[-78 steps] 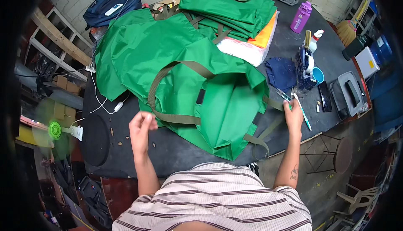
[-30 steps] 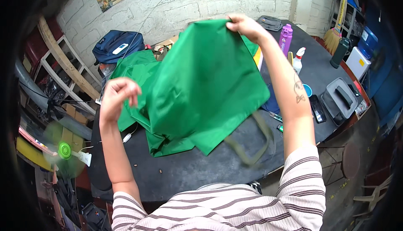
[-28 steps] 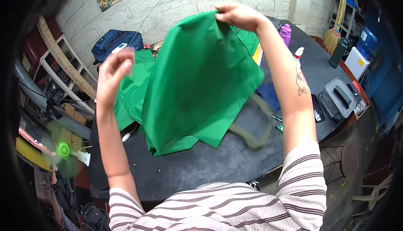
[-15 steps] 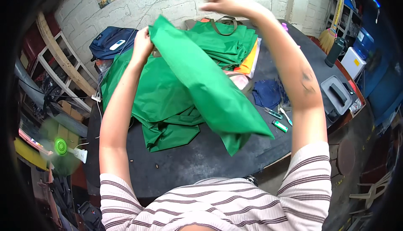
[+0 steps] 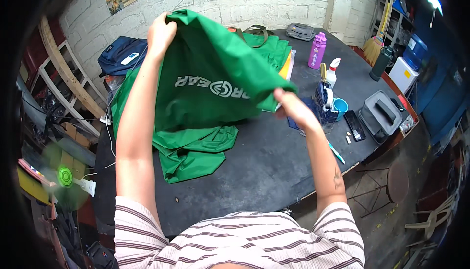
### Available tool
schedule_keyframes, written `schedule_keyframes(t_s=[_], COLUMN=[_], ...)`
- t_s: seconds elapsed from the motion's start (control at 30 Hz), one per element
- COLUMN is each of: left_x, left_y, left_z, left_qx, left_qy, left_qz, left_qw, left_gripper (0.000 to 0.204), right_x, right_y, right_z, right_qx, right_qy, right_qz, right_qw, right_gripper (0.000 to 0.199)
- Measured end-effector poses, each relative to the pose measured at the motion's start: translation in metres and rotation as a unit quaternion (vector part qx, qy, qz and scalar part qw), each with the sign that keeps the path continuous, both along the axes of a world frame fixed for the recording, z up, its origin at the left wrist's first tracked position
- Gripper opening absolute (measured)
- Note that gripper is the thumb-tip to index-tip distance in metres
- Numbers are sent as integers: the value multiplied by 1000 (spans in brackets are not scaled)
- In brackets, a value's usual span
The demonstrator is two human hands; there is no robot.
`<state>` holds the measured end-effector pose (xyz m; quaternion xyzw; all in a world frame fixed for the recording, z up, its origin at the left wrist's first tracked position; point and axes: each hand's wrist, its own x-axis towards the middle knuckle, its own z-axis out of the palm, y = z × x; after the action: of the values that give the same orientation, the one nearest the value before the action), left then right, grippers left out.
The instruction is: Inspecting green tote bags, cleaning them with a cloth, and trimming loose threads with a thread nipper.
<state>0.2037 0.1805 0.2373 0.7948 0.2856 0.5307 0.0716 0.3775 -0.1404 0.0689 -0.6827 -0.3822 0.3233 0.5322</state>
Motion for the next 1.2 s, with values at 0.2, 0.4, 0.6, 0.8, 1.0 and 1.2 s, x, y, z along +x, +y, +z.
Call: schedule_keyframes(t_s=[0.2, 0.4, 0.6, 0.8, 1.0, 1.2], left_x=[-55, -73, -71, -72, -69, -118], left_y=[13, 30, 12, 27, -38, -38], left_z=[27, 20, 9, -2, -4, 72], left_qx=[-439, -530, -522, -432, -312, -157], left_qy=[7, 62, 51, -65, -90, -126], left_qz=[-280, -278, -219, -150, -319, -311], left_qw=[853, 799, 823, 887, 890, 929], left_gripper=[37, 20, 14, 19, 31, 36], right_x=[83, 113, 140, 139, 121, 63], right_y=[67, 98, 88, 75, 57, -4], right_z=[60, 130, 185, 208, 167, 255], right_qx=[88, -50, 5, -58, 80, 60], right_qy=[68, -232, -119, -379, -833, -515], right_qz=[-107, -134, -199, -265, -314, -259], right_qw=[988, 962, 973, 885, 449, 815], right_gripper=[30, 28, 24, 30, 31, 40])
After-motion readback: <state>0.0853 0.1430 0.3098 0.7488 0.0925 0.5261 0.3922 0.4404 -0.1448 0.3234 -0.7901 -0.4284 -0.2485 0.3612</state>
